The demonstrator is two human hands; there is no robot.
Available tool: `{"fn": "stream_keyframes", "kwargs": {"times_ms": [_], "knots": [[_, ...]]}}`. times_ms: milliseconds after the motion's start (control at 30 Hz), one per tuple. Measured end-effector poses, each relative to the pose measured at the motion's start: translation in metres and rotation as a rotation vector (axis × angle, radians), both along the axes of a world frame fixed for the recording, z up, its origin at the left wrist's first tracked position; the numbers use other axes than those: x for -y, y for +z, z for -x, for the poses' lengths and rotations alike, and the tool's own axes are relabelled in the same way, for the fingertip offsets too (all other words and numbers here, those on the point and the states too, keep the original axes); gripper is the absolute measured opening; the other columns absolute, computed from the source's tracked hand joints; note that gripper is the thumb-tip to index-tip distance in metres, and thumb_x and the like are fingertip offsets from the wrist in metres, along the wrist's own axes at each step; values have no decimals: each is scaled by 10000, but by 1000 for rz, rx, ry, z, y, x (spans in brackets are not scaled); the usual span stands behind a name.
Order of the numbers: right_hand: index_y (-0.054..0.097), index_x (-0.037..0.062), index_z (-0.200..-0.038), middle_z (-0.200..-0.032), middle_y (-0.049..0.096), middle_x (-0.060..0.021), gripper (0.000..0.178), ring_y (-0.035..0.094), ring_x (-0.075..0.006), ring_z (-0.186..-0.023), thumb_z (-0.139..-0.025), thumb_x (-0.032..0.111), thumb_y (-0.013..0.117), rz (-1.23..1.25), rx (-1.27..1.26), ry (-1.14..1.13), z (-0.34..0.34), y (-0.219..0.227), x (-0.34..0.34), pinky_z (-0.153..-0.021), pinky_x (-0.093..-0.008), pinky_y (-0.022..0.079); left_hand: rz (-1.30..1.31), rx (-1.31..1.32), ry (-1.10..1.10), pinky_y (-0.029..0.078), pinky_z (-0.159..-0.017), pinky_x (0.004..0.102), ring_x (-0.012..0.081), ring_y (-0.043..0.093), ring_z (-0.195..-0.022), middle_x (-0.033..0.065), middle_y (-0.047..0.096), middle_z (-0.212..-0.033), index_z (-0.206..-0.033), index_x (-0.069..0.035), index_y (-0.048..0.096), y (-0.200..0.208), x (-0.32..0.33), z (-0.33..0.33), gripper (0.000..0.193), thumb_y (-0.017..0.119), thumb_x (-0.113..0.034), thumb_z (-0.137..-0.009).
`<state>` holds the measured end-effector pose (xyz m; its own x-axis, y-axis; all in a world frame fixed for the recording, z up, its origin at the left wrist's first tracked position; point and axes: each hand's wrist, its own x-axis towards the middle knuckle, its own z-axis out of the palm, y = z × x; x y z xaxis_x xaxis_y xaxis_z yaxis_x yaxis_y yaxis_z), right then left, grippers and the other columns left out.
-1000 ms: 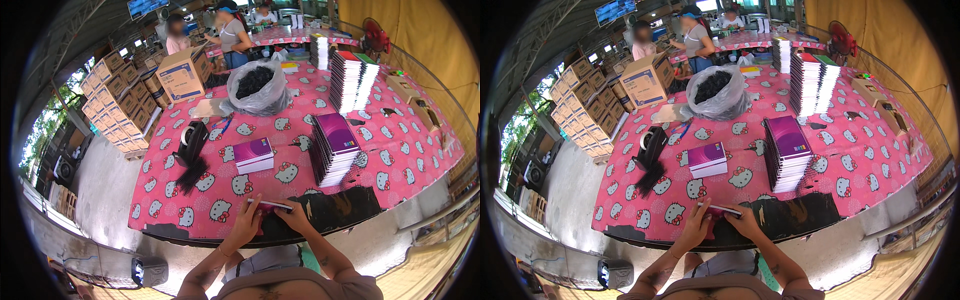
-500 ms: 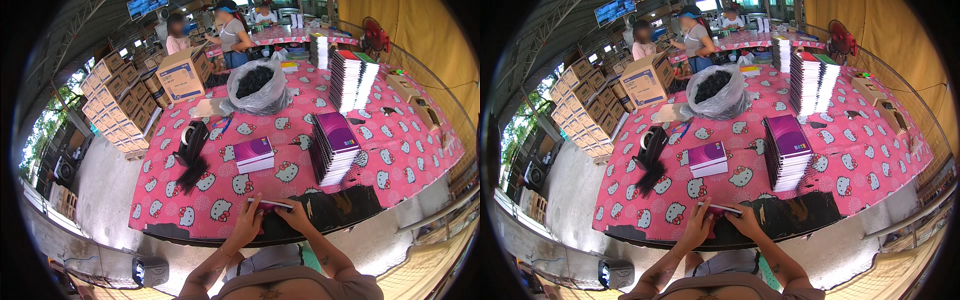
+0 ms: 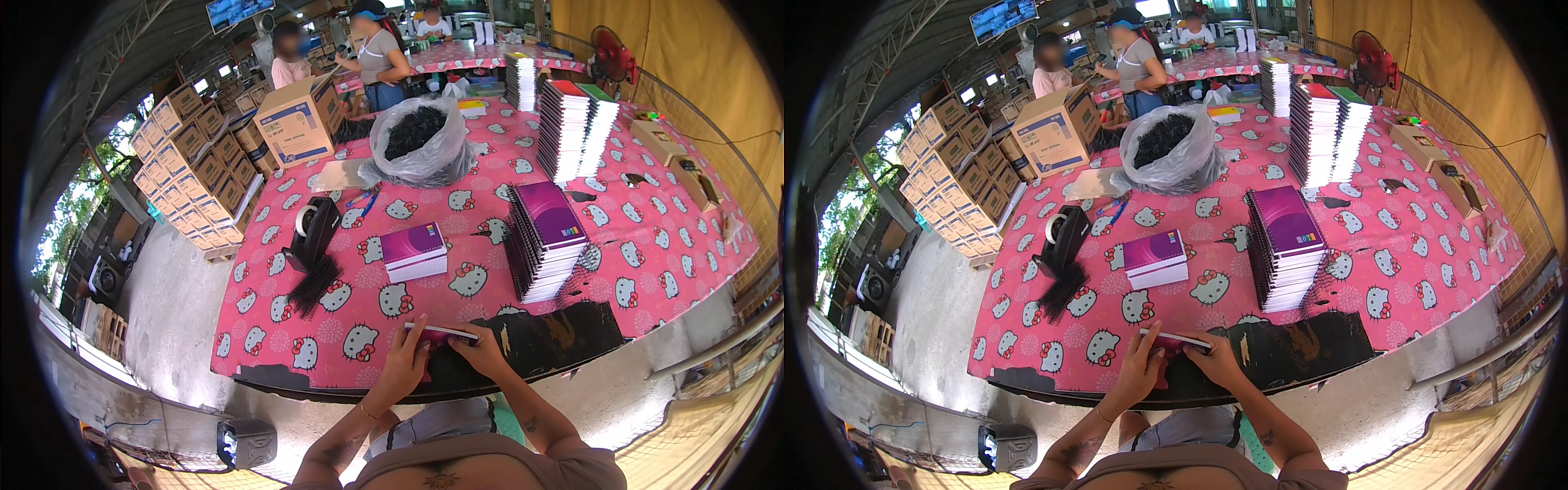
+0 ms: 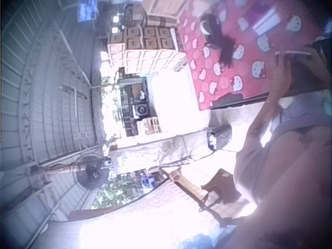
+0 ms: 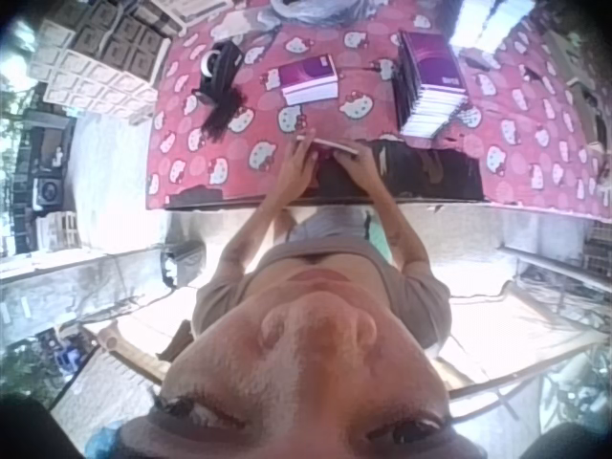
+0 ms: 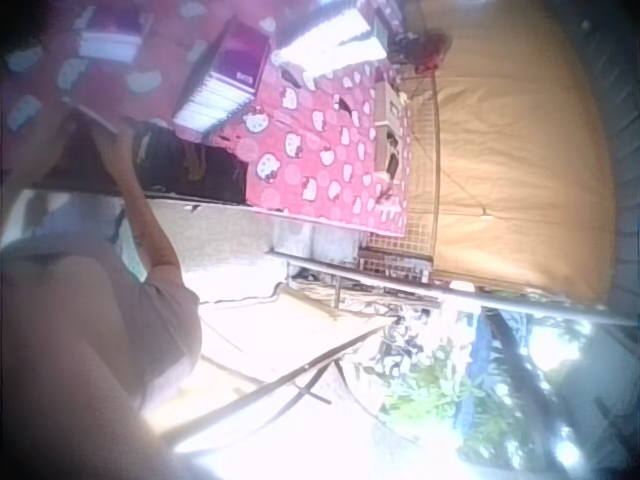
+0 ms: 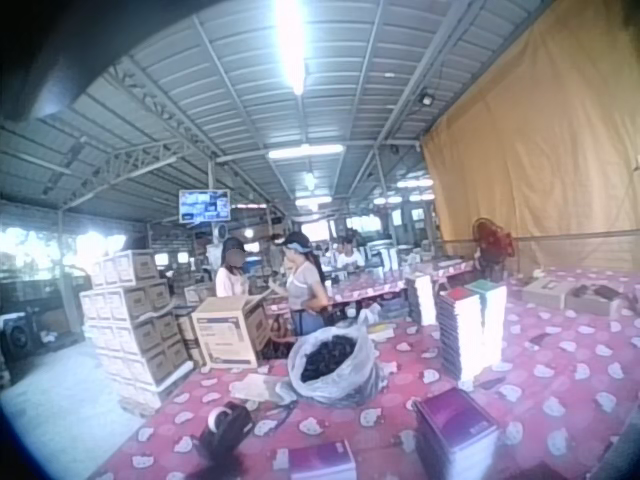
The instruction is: The person picks up individual purple boxes, folds the ends, and places them into a stack on a table.
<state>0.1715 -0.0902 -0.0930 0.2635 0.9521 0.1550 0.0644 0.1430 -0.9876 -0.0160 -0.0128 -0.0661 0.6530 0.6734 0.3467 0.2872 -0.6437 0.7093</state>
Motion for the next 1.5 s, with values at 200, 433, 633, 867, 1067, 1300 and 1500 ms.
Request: {"fn": "stream_keyframes", "kwargs": {"times_ms": [200, 433, 633, 867, 1067, 1300, 1500], "knots": [[691, 3, -1189, -1007, 715, -40, 269, 599, -87, -907, -923, 19, 660, 9, 16, 5, -1, -1, 0, -838, -252, 483, 16, -10, 1, 484, -934, 503, 554, 513, -1147, 386, 429, -1343, -1516, -127, 392, 2, 1, 0, 619, 572, -22, -934], [686, -2, -1193, -1033, 716, -55, 272, 610, -97, -928, -923, 21, 659, 12, -9, 17, -1, -1, 0, -853, -257, 485, 4, -31, 17, 484, -937, 505, 557, 507, -1162, 387, 422, -1354, -1517, -135, 393, -2, 1, 1, 621, 580, -29, -935], [686, -4, -1190, -1038, 717, -54, 270, 611, -99, -933, -922, 22, 660, 20, -7, 19, -1, 3, 1, -855, -258, 486, 14, -20, 11, 490, -926, 502, 541, 511, -1155, 363, 428, -1350, -1517, -139, 393, -1, 1, 0, 628, 590, -28, -930], [687, -2, -1196, -1041, 716, -53, 279, 607, -97, -935, -919, 21, 661, 32, -27, 15, -1, 0, 0, -856, -258, 483, -18, -7, 6, 485, -929, 499, 528, 511, -1155, 348, 436, -1345, -1518, -134, 390, 0, 1, -1, 638, 586, -14, -923], [687, 2, -1200, -1043, 717, -51, 283, 607, -94, -940, -919, 20, 661, 33, -11, 13, -1, -2, 0, -862, -258, 482, -4, -9, -2, 481, -934, 508, 537, 509, -1155, 363, 430, -1341, -1521, -134, 382, 1, 1, -1, 641, 578, -11, -923], [688, 3, -1200, -1038, 718, -49, 280, 607, -92, -934, -923, 18, 656, 29, -19, 14, -1, -3, 0, -853, -257, 483, 2, -31, 8, 478, -941, 513, 548, 505, -1153, 379, 418, -1350, -1529, -143, 370, -1, 1, 0, 640, 573, -22, -934], [687, 0, -1199, -1039, 720, -52, 279, 606, -93, -926, -923, 10, 652, 10, -9, 10, 0, 2, 0, -847, -255, 483, 17, -29, 5, 481, -938, 507, 543, 508, -1149, 379, 412, -1357, -1530, -147, 371, 1, 1, -1, 637, 572, -26, -938]]}}
